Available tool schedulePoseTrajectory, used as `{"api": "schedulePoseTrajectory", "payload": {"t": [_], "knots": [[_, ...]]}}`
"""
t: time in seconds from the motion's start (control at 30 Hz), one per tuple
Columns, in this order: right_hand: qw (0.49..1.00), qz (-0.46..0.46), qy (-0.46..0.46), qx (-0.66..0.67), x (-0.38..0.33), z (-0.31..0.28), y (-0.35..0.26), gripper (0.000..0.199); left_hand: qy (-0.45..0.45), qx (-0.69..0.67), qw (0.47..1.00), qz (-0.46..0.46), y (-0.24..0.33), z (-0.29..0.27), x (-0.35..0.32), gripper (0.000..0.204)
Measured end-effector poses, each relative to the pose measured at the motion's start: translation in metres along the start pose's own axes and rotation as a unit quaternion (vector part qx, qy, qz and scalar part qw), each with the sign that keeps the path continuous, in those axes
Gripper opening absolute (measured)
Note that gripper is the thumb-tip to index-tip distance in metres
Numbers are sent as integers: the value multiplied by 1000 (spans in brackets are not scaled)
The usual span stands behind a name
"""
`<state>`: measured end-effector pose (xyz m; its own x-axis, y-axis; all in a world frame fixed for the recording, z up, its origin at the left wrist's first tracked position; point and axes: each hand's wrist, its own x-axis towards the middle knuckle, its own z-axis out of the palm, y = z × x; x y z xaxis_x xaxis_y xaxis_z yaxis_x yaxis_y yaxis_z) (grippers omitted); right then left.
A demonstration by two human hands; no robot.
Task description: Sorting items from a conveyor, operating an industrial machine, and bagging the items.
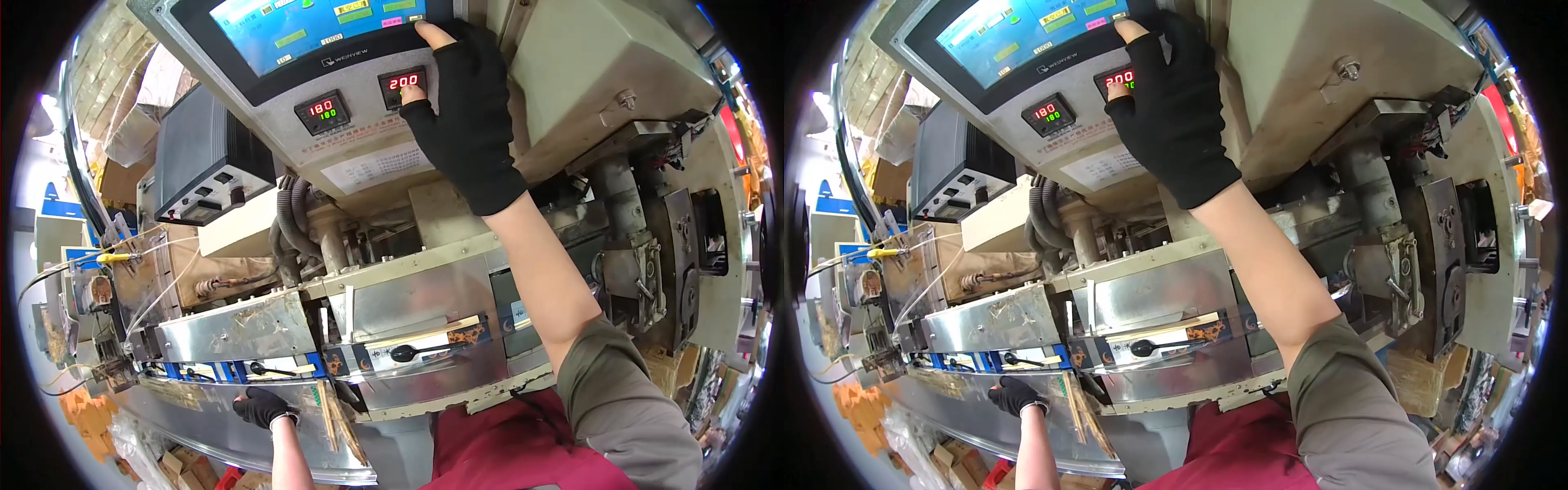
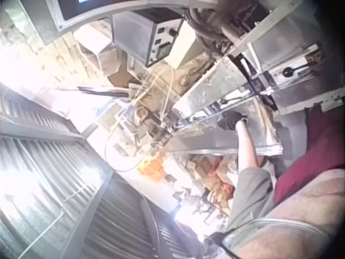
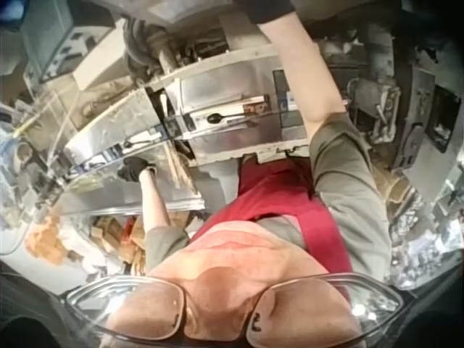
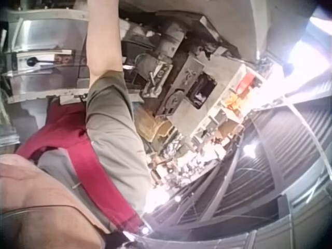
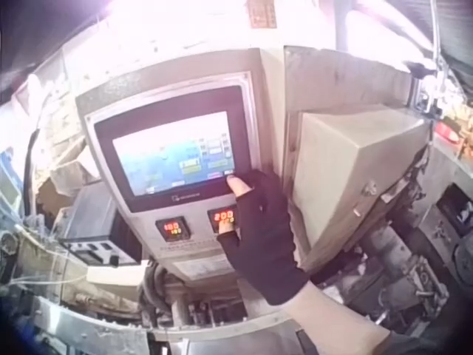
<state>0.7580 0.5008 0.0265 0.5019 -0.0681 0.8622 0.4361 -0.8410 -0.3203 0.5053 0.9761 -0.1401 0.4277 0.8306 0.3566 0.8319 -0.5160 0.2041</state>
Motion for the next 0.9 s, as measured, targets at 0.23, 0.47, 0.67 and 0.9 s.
{"api": "schedulePoseTrajectory", "payload": {"t": [0.23, 0.47, 0.67, 0.9], "knots": [[999, 31, -10, -37, -2, 6, 4, 60, 20, 7, 1000, 19, -5, 3, 0, 36], [999, 41, -22, -9, 4, -2, -2, 58, 45, 25, 997, 61, -18, 16, 6, 36], [999, 44, -31, -10, 0, 0, -3, 58, 37, 30, 996, 81, -15, 11, 5, 32], [998, 46, -40, 1, -1, 1, -4, 59, 29, 32, 996, 75, -12, 8, 4, 34]]}}
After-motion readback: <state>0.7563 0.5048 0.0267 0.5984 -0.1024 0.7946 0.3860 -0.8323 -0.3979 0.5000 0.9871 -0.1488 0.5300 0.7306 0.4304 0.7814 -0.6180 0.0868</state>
